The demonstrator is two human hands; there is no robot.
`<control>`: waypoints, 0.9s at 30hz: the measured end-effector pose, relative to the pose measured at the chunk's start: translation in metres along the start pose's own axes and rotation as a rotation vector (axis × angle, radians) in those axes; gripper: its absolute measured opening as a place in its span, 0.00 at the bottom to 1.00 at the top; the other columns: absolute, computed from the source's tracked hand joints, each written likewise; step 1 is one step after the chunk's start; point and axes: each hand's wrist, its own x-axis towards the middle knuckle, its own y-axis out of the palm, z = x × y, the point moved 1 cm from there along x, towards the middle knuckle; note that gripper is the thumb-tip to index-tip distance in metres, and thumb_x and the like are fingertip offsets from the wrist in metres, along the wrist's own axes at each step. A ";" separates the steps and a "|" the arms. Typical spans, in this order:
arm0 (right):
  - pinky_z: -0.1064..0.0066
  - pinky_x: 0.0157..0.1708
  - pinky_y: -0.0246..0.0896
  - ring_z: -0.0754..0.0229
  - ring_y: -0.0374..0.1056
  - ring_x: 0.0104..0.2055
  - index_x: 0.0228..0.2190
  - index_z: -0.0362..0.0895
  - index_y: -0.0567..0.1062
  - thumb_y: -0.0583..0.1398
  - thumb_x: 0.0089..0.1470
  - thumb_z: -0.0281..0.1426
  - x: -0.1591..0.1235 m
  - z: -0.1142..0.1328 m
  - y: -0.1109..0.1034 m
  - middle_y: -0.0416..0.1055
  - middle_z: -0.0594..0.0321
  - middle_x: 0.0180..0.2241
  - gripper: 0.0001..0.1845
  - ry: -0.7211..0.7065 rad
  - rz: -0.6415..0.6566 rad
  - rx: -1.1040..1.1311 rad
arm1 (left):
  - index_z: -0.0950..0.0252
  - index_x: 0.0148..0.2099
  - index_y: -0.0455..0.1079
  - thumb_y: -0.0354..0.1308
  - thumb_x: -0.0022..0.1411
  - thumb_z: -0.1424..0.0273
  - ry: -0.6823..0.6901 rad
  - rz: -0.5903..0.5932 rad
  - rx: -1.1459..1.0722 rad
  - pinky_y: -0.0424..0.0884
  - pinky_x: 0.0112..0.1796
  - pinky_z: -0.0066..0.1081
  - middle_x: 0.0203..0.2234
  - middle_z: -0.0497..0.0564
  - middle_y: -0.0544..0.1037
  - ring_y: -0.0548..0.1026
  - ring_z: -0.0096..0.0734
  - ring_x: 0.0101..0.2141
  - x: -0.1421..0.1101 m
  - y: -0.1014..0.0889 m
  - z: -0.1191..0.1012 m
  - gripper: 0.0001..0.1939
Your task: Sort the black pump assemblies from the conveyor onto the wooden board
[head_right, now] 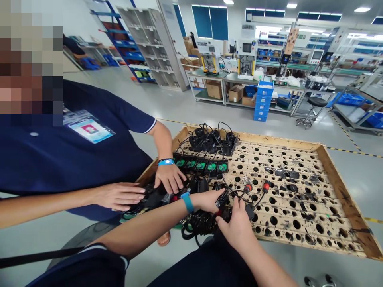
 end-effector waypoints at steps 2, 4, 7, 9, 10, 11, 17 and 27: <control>0.49 0.62 0.62 0.35 0.65 0.61 0.63 0.33 0.63 0.65 0.51 0.44 0.000 -0.002 0.005 0.62 0.35 0.60 0.45 0.017 -0.036 0.005 | 0.64 0.64 0.63 0.70 0.35 0.71 -0.035 0.013 0.088 0.75 0.45 0.43 0.46 0.61 0.78 0.78 0.57 0.44 -0.006 0.010 -0.001 0.50; 0.49 0.60 0.63 0.37 0.67 0.59 0.62 0.36 0.65 0.65 0.51 0.45 -0.004 -0.008 0.006 0.63 0.38 0.59 0.42 0.022 -0.089 0.012 | 0.68 0.69 0.56 0.68 0.40 0.70 -0.065 -0.059 0.149 0.73 0.47 0.46 0.52 0.69 0.74 0.77 0.62 0.47 -0.018 0.016 -0.004 0.53; 0.50 0.60 0.64 0.40 0.67 0.58 0.59 0.38 0.67 0.64 0.53 0.46 -0.010 -0.020 -0.001 0.67 0.42 0.55 0.38 0.027 -0.190 0.043 | 0.70 0.71 0.51 0.62 0.48 0.71 -0.045 -0.228 0.104 0.70 0.52 0.47 0.55 0.70 0.72 0.75 0.60 0.53 -0.033 0.015 -0.007 0.49; 0.51 0.58 0.65 0.41 0.68 0.55 0.54 0.40 0.69 0.64 0.52 0.48 -0.013 -0.028 -0.008 0.70 0.45 0.51 0.35 0.063 -0.246 0.083 | 0.68 0.67 0.60 0.60 0.49 0.73 -0.046 -0.325 -0.054 0.71 0.51 0.42 0.51 0.63 0.76 0.76 0.53 0.51 -0.035 0.010 -0.007 0.41; 0.52 0.55 0.67 0.43 0.70 0.52 0.52 0.41 0.71 0.65 0.51 0.49 -0.015 -0.032 -0.011 0.71 0.47 0.48 0.33 0.100 -0.261 0.108 | 0.67 0.61 0.66 0.60 0.48 0.73 -0.076 -0.342 -0.162 0.72 0.48 0.40 0.47 0.59 0.79 0.77 0.49 0.47 -0.034 0.007 -0.005 0.36; 0.53 0.51 0.69 0.44 0.71 0.48 0.49 0.42 0.71 0.66 0.49 0.50 -0.016 -0.036 -0.013 0.72 0.49 0.46 0.32 0.140 -0.263 0.139 | 0.68 0.55 0.70 0.60 0.47 0.73 -0.124 -0.343 -0.279 0.73 0.44 0.37 0.42 0.56 0.80 0.78 0.45 0.42 -0.032 0.006 -0.003 0.29; 0.62 0.36 0.70 0.52 0.71 0.34 0.43 0.46 0.69 0.68 0.41 0.56 -0.034 -0.054 -0.031 0.74 0.59 0.34 0.35 0.336 -0.294 0.411 | 0.65 0.39 0.68 0.66 0.47 0.64 -0.342 -0.289 -0.996 0.69 0.28 0.30 0.22 0.47 0.75 0.75 0.32 0.24 -0.031 0.012 0.008 0.18; 0.67 0.26 0.63 0.55 0.68 0.27 0.33 0.45 0.74 0.67 0.40 0.60 -0.028 -0.100 -0.043 0.73 0.63 0.25 0.32 0.527 -0.275 0.424 | 0.63 0.48 0.65 0.66 0.53 0.57 -0.220 -0.399 -0.861 0.76 0.37 0.35 0.35 0.50 0.78 0.79 0.38 0.35 -0.085 0.003 -0.019 0.24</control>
